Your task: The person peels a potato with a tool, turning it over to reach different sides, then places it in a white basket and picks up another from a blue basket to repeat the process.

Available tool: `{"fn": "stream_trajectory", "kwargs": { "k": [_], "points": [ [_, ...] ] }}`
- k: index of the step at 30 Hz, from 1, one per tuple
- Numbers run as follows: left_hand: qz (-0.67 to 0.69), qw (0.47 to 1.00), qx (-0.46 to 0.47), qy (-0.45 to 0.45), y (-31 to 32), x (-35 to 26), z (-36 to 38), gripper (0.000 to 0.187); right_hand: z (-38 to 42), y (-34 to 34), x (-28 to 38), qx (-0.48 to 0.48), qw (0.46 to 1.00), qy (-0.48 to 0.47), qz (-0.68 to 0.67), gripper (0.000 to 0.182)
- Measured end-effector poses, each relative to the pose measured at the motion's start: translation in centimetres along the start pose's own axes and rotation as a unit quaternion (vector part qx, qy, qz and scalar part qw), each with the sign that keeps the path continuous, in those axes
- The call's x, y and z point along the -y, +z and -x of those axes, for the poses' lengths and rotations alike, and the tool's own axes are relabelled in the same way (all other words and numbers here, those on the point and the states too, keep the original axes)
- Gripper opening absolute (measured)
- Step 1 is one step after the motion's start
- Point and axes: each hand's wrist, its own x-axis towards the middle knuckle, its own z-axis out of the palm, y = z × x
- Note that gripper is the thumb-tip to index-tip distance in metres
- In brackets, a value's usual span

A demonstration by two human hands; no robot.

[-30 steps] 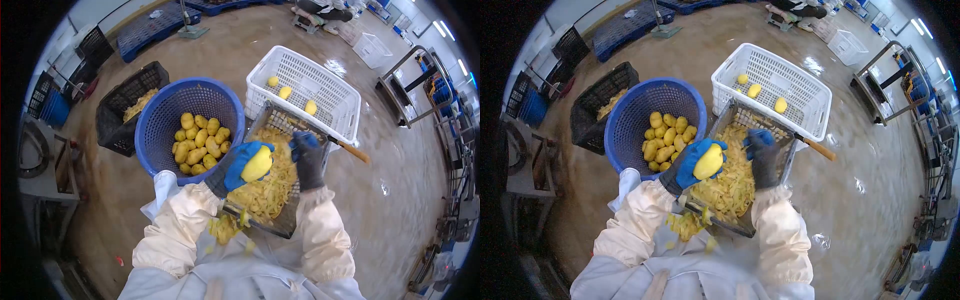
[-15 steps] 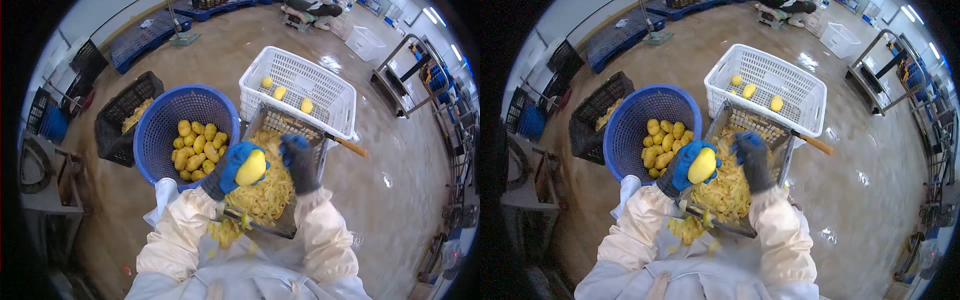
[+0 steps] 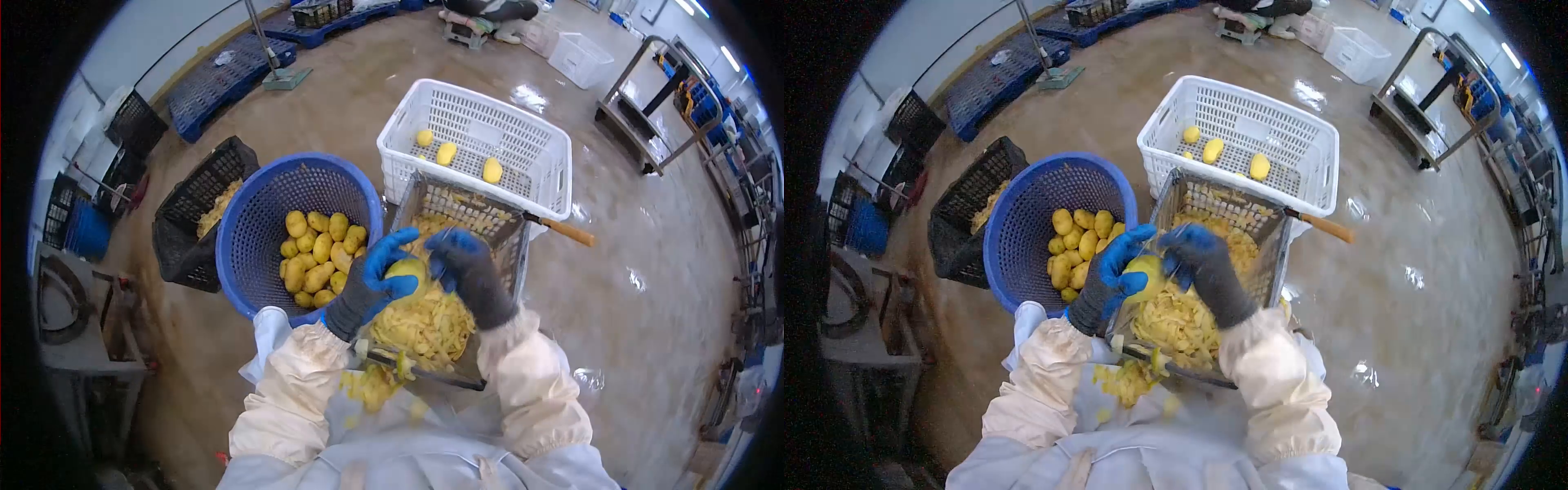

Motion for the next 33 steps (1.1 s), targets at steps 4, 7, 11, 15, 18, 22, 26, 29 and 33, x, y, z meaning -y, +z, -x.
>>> {"fn": "stream_trajectory", "kwargs": {
  "k": [4,7,11,15,18,22,26,29,33],
  "points": [
    [0.092,0.995,-0.004,-0.036,-0.1,-0.2,-0.1,0.062,-2.2,-3.8,-0.4,-0.174,0.973,-0.074,-0.136,0.015],
    [0.357,0.919,-0.09,-0.143,0.3,0.0,-0.6,0.048,-0.2,-0.8,0.0,-0.096,0.991,-0.053,-0.073,0.016],
    [0.558,0.811,0.004,-0.178,-1.3,3.3,-0.7,0.045,0.5,2.7,-3.3,0.014,0.99,-0.123,0.065,0.016],
    [0.573,0.786,0.006,-0.231,0.0,2.3,-1.0,0.043,-1.1,1.1,-3.2,-0.086,0.986,-0.132,0.053,0.018],
    [0.499,0.835,0.063,-0.223,-0.4,2.9,-0.4,0.044,-2.7,-3.4,-1.8,-0.197,0.964,-0.172,-0.058,0.017],
    [0.532,0.817,-0.003,-0.224,-0.6,1.6,-0.5,0.048,-1.1,-0.1,-1.9,-0.085,0.99,-0.08,-0.08,0.014],
    [0.459,0.858,-0.041,-0.226,0.2,1.2,-0.2,0.04,-3.1,-2.2,-3.7,-0.155,0.979,-0.088,-0.097,0.017],
    [0.476,0.849,-0.031,-0.227,-0.2,1.4,-0.4,0.039,-2.4,-2.1,-2.7,-0.137,0.982,-0.092,-0.088,0.015],
    [0.474,0.852,0.035,-0.219,-0.8,2.7,-0.5,0.046,-2.7,-2.2,-3.3,-0.121,0.987,-0.087,-0.062,0.013]
  ]
}}
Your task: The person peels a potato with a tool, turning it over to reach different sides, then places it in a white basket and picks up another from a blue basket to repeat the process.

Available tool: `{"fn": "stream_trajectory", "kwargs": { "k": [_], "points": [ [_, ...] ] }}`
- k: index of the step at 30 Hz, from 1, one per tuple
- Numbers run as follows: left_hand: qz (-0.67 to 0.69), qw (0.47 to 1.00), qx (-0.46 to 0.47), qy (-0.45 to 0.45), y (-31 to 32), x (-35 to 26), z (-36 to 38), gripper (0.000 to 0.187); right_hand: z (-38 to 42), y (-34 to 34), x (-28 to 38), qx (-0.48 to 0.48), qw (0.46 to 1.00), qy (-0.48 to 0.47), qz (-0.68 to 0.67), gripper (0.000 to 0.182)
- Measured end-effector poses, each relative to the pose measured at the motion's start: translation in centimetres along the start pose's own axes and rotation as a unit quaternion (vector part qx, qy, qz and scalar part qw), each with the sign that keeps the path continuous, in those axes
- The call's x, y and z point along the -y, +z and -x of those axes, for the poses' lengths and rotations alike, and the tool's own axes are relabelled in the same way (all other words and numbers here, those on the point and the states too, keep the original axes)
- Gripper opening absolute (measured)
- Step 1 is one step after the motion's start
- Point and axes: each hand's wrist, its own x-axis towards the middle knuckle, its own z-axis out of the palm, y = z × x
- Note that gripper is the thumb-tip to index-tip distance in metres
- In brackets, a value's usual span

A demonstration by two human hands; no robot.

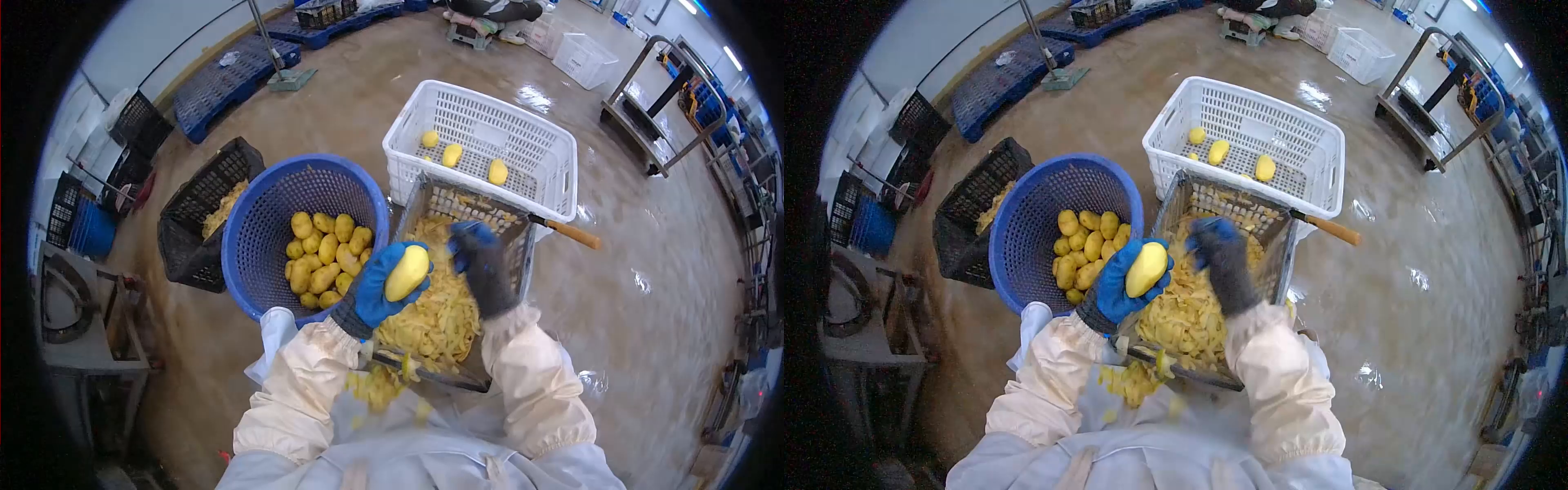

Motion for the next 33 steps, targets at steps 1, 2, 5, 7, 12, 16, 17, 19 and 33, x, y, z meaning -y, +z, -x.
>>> {"fn": "stream_trajectory", "kwargs": {
  "k": [1,2,5,7,12,16,17,19,33],
  "points": [
    [-0.001,1.0,0.0,-0.001,0.3,-0.1,0.2,0.046,-1.3,-1.9,-0.7,-0.082,0.995,-0.049,0.006,0.013],
    [0.005,1.0,0.007,0.006,0.8,-0.4,0.4,0.045,-2.1,-3.6,-1.0,-0.077,0.995,-0.062,0.015,0.014],
    [0.023,0.998,0.004,0.057,1.1,-0.5,0.1,0.044,1.5,1.5,2.0,-0.01,1.0,-0.026,-0.015,0.017],
    [0.033,0.995,-0.012,0.094,1.0,-0.4,0.2,0.044,4.0,3.7,0.4,0.118,0.989,-0.038,0.081,0.018],
    [0.105,0.994,0.021,-0.01,0.8,-0.1,0.3,0.045,0.9,1.7,0.8,-0.041,0.997,-0.072,0.009,0.014],
    [0.127,0.991,0.041,-0.007,1.1,-0.4,0.1,0.048,-0.1,-0.5,1.4,-0.01,0.998,-0.045,-0.03,0.014],
    [0.13,0.991,-0.012,0.027,1.0,-0.4,0.2,0.051,1.0,1.0,0.9,0.038,0.997,-0.052,-0.03,0.015],
    [0.131,0.991,0.007,0.029,0.8,-0.6,0.2,0.055,3.4,3.2,-0.1,0.134,0.99,-0.028,0.026,0.016],
    [0.1,0.995,0.004,-0.029,2.1,0.4,0.3,0.052,0.0,-0.8,2.1,-0.063,0.995,-0.077,-0.026,0.018]
  ]
}}
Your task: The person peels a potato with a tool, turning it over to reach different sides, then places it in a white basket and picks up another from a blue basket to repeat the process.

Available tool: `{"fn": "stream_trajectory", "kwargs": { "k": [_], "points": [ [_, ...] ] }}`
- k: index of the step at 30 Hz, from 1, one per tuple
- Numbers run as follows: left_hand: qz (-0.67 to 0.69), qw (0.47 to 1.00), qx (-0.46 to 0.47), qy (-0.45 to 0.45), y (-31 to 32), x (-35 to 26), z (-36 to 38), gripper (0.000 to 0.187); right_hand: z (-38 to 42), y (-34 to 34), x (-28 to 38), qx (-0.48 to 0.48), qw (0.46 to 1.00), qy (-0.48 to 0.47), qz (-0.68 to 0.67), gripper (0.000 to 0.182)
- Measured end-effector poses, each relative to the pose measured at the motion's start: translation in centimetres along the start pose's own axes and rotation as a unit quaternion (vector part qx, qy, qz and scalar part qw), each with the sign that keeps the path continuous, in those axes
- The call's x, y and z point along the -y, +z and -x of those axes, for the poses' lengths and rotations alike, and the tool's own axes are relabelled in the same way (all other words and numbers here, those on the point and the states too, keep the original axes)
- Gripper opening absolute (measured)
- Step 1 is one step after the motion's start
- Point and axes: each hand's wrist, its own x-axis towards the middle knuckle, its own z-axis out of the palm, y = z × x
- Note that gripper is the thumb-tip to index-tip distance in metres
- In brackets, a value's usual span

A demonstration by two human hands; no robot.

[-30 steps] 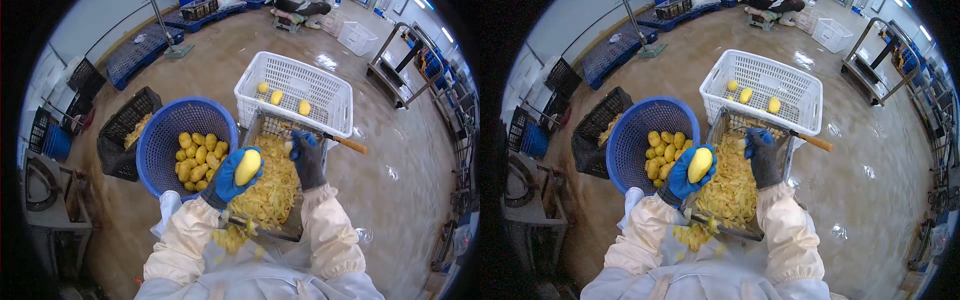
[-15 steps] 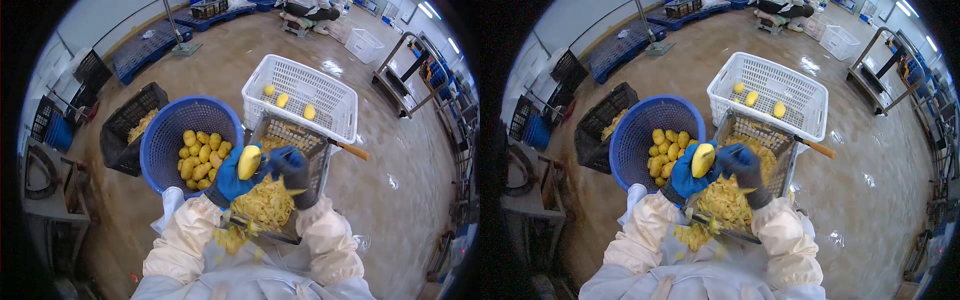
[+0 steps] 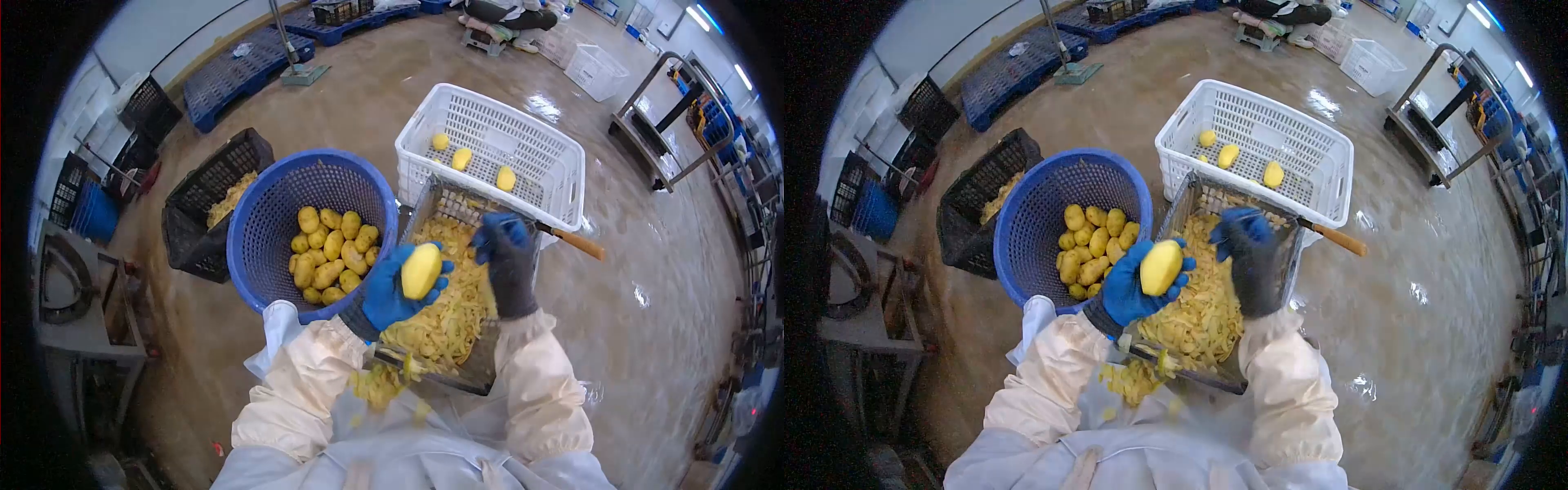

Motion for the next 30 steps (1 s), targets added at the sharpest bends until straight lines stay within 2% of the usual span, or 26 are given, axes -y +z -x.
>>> {"fn": "stream_trajectory", "kwargs": {
  "k": [1,2,3,4,5,6,7,8,9,10,11,12,14,15,16,17,18,19,20,21,22,24,26,27,28,30],
  "points": [
    [0.007,0.998,-0.052,0.042,0.3,-0.2,0.0,0.053,1.7,1.7,-0.2,0.062,0.998,0.009,0.028,0.016],
    [0.007,0.998,-0.054,0.044,-0.3,-0.5,-0.2,0.053,3.3,3.0,-0.9,0.12,0.991,0.018,0.054,0.015],
    [0.032,0.999,-0.013,0.041,-0.6,-1.0,-0.5,0.052,4.6,3.9,-1.9,0.193,0.962,-0.103,0.163,0.015],
    [0.058,0.997,0.027,0.038,-0.8,-1.1,-0.6,0.052,5.3,4.4,-2.3,0.259,0.902,-0.221,0.267,0.016],
    [-0.067,0.991,-0.076,0.089,-1.1,-0.7,0.0,0.05,5.4,4.2,-2.1,0.269,0.87,-0.266,0.316,0.014],
    [-0.066,0.991,-0.076,0.088,-1.2,-0.4,0.0,0.05,4.7,4.0,-1.9,0.269,0.87,-0.265,0.316,0.014],
    [0.014,0.998,-0.061,0.029,-1.2,-0.2,0.0,0.049,3.5,3.4,-1.5,0.183,0.959,-0.104,0.187,0.015],
    [0.094,0.994,-0.045,-0.031,-1.2,0.0,0.0,0.049,2.3,2.6,-1.1,0.086,0.993,0.062,0.049,0.016],
    [0.072,0.994,0.006,-0.077,-0.8,-0.2,0.4,0.048,0.6,0.9,-1.3,0.043,0.998,0.022,0.05,0.017],
    [0.072,0.994,0.006,-0.078,-0.8,-0.1,0.3,0.048,-0.9,-0.9,-1.9,-0.001,0.999,-0.019,0.05,0.019],
    [0.053,0.996,0.027,-0.065,-0.8,-0.3,0.1,0.048,-1.7,-2.0,-2.4,0.018,0.999,0.0,-0.028,0.016],
    [0.037,0.997,0.049,-0.049,-0.8,-0.3,-0.1,0.047,-1.2,-1.4,-2.3,0.017,0.999,-0.002,-0.028,0.016],
    [0.028,0.997,0.068,-0.02,-1.1,-0.7,-0.2,0.048,1.6,1.4,-2.1,0.094,0.994,0.026,0.038,0.014],
    [0.02,0.999,-0.01,0.033,-1.1,-0.4,-0.3,0.048,3.7,2.6,-1.9,0.17,0.984,0.03,0.053,0.014],
    [0.01,0.993,-0.087,0.084,-1.0,-0.3,-0.3,0.048,5.2,3.6,-2.8,0.207,0.961,-0.037,0.18,0.015],
    [-0.249,0.951,-0.068,0.169,-1.9,0.1,0.4,0.047,5.0,3.6,-3.0,0.209,0.951,-0.088,0.211,0.015],
    [-0.25,0.952,-0.067,0.166,-1.7,-0.1,0.5,0.047,4.7,3.6,-3.1,0.208,0.937,-0.139,0.242,0.016],
    [-0.173,0.979,-0.045,0.095,-1.3,-0.3,0.5,0.047,3.6,3.3,-2.3,0.126,0.98,-0.048,0.148,0.015],
    [-0.093,0.995,-0.021,0.026,-0.8,-0.5,0.6,0.048,1.8,2.4,-1.1,0.043,0.997,0.043,0.051,0.014],
    [-0.146,0.989,-0.014,0.025,0.0,-0.4,0.6,0.049,0.2,0.8,-1.2,-0.011,0.998,0.001,0.059,0.015],
    [-0.148,0.989,-0.013,0.022,0.3,-0.4,0.6,0.049,-0.6,-0.1,-0.4,0.013,0.999,-0.021,0.047,0.015],
    [-0.328,0.931,-0.072,0.143,0.5,-0.3,0.5,0.047,1.3,1.6,0.5,0.022,0.999,0.032,0.018,0.015],
    [-0.343,0.92,-0.071,0.177,0.2,-0.2,0.7,0.047,3.6,3.7,0.7,0.144,0.984,0.088,0.057,0.018],
    [-0.381,0.902,-0.075,0.188,0.4,-0.1,0.7,0.048,2.9,3.1,0.0,0.121,0.984,0.117,0.054,0.018],
    [-0.419,0.883,-0.076,0.197,0.6,0.0,0.8,0.049,1.5,1.5,-1.0,0.037,0.997,0.06,0.046,0.018],
    [-0.464,0.862,-0.054,0.194,1.1,-0.3,1.2,0.049,-1.4,-2.2,-1.6,-0.011,0.999,0.03,-0.012,0.019]
  ]
}}
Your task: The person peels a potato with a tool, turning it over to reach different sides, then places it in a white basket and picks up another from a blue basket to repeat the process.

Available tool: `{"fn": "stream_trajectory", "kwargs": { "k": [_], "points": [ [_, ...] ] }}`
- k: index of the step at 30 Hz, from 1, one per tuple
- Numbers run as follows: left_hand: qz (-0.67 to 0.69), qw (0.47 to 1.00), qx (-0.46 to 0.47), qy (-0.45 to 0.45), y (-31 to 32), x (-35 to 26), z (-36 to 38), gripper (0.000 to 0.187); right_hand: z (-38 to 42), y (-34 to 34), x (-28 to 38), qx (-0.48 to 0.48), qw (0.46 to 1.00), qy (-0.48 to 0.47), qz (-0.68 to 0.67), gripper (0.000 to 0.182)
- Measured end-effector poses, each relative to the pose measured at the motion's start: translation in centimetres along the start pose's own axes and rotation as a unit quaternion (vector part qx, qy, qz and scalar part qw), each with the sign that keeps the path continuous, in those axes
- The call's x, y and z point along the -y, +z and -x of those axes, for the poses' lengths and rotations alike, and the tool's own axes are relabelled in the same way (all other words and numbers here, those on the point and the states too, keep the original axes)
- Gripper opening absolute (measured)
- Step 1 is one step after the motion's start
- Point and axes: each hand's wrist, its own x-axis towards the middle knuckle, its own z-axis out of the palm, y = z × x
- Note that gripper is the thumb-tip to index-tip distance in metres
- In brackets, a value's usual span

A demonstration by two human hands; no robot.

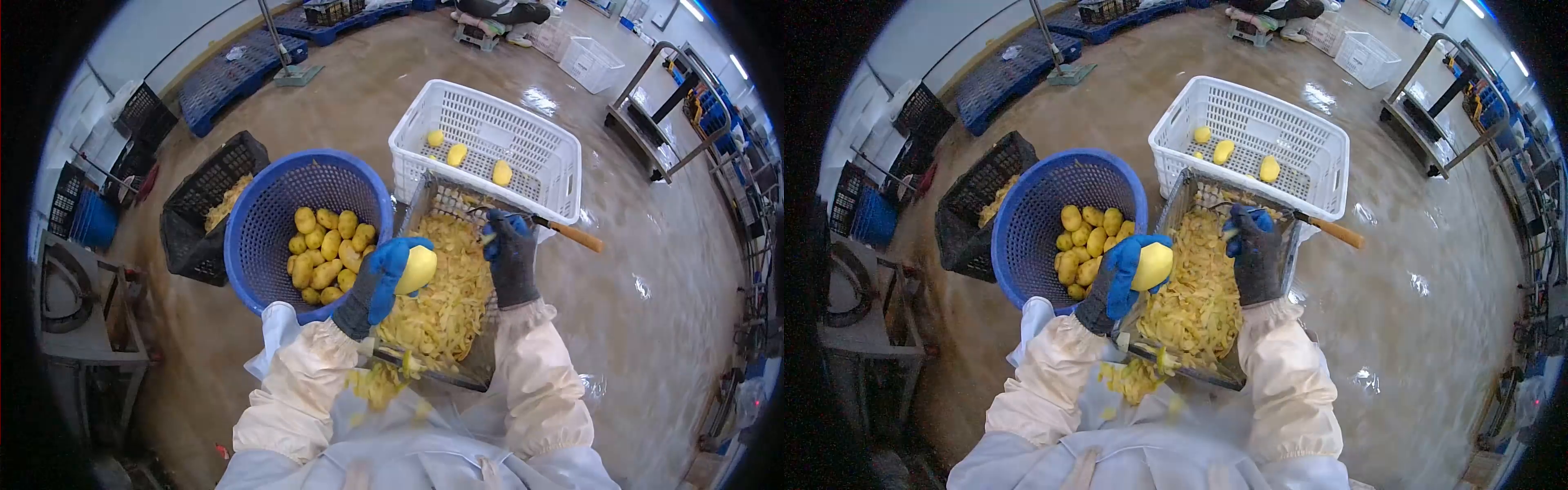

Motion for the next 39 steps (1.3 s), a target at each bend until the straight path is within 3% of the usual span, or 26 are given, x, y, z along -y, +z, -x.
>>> {"fn": "stream_trajectory", "kwargs": {
  "k": [2,4,6,8,10,11,12,13,14,15,16,18,19,20,22,24,25,26,28,30,32,34,35,36,38,39],
  "points": [
    [-0.087,0.994,-0.058,0.016,-0.1,0.1,-0.4,0.045,2.9,3.7,2.8,-0.016,0.998,-0.01,0.052,0.018],
    [-0.115,0.992,-0.058,0.015,0.2,-0.2,-0.4,0.043,5.6,6.0,2.6,0.136,0.986,0.078,0.06,0.018],
    [-0.146,0.988,-0.049,0.003,0.0,0.0,-0.1,0.042,2.5,2.9,0.4,0.0,0.995,0.033,0.096,0.017],
    [-0.157,0.985,-0.015,0.072,-1.0,1.4,-0.5,0.049,-0.3,-0.8,-0.3,-0.023,0.997,-0.046,0.049,0.019],
    [-0.12,0.985,-0.049,0.112,-1.6,3.2,-1.4,0.051,2.3,2.7,2.4,0.008,0.998,-0.028,0.059,0.019],
    [0.148,0.988,-0.034,0.0,-1.8,2.8,-1.4,0.053,4.1,4.3,2.1,0.073,0.996,0.007,0.056,0.018],
    [0.403,0.908,-0.014,-0.113,-2.0,2.5,-1.4,0.056,5.7,5.5,1.3,0.135,0.989,0.043,0.051,0.017],
    [0.473,0.868,0.118,-0.097,-2.4,2.4,-1.6,0.06,6.7,6.0,-0.3,0.207,0.967,-0.035,0.143,0.016],
    [0.473,0.868,0.116,-0.099,-2.2,2.6,-0.9,0.06,7.3,6.2,-1.6,0.274,0.926,-0.113,0.232,0.016],
    [0.17,0.983,0.057,0.045,-0.7,1.2,0.2,0.062,7.3,6.6,-1.1,0.27,0.9,-0.206,0.273,0.018],
    [-0.154,0.97,-0.007,0.186,0.3,0.2,0.9,0.065,6.6,6.4,-0.8,0.268,0.901,-0.205,0.273,0.018],
    [-0.144,0.981,-0.001,0.133,0.1,0.3,0.7,0.064,4.2,5.1,0.3,0.091,0.993,0.025,0.064,0.02],
    [0.082,0.995,0.052,-0.027,-0.8,1.2,0.0,0.063,2.3,3.1,0.2,0.054,0.997,0.008,0.048,0.018],
    [0.3,0.93,0.103,-0.187,-1.3,1.6,-0.4,0.062,0.5,1.1,-0.5,0.015,0.999,-0.01,0.029,0.017],
    [0.311,0.93,0.107,-0.167,-0.8,1.1,-0.7,0.057,0.7,1.8,0.6,0.024,1.0,-0.008,-0.008,0.016],
    [0.334,0.926,-0.034,-0.173,-0.5,0.7,-0.8,0.054,3.2,4.2,1.3,0.099,0.991,0.084,0.031,0.014],
    [0.35,0.924,-0.014,-0.156,-0.6,1.1,-0.7,0.05,4.4,5.2,1.6,0.158,0.984,0.078,0.041,0.014],
    [0.349,0.924,-0.015,-0.158,-0.8,1.2,-0.5,0.05,3.7,4.7,0.9,0.157,0.984,0.079,0.039,0.014],
    [0.229,0.956,0.008,-0.18,-0.9,1.2,-0.2,0.049,1.1,2.1,-0.9,0.03,0.997,0.065,0.032,0.014],
    [0.261,0.948,0.011,-0.18,-1.3,1.7,-0.7,0.048,1.0,1.6,-0.1,0.009,0.996,0.07,-0.052,0.014],
    [0.297,0.939,0.011,-0.173,-1.4,1.9,-1.2,0.048,3.5,4.4,2.0,0.055,0.997,0.053,0.029,0.013],
    [0.434,0.876,-0.096,-0.187,-1.3,2.0,-1.4,0.047,5.9,5.6,0.7,0.202,0.976,0.063,0.048,0.015],
    [0.434,0.889,0.068,-0.131,-1.9,2.1,-1.2,0.045,6.7,6.1,-0.6,0.249,0.953,-0.077,0.157,0.015],
    [0.433,0.889,0.068,-0.133,-1.5,1.7,-1.2,0.045,7.1,6.3,-2.0,0.286,0.897,-0.214,0.26,0.016],
    [0.497,0.827,-0.072,-0.253,-0.3,0.5,-1.2,0.044,5.3,5.1,-2.4,0.199,0.966,-0.017,0.167,0.018],
    [0.477,0.854,0.039,-0.206,-1.4,1.8,-0.7,0.044,4.3,5.0,0.3,0.144,0.987,0.037,0.055,0.017]
  ]
}}
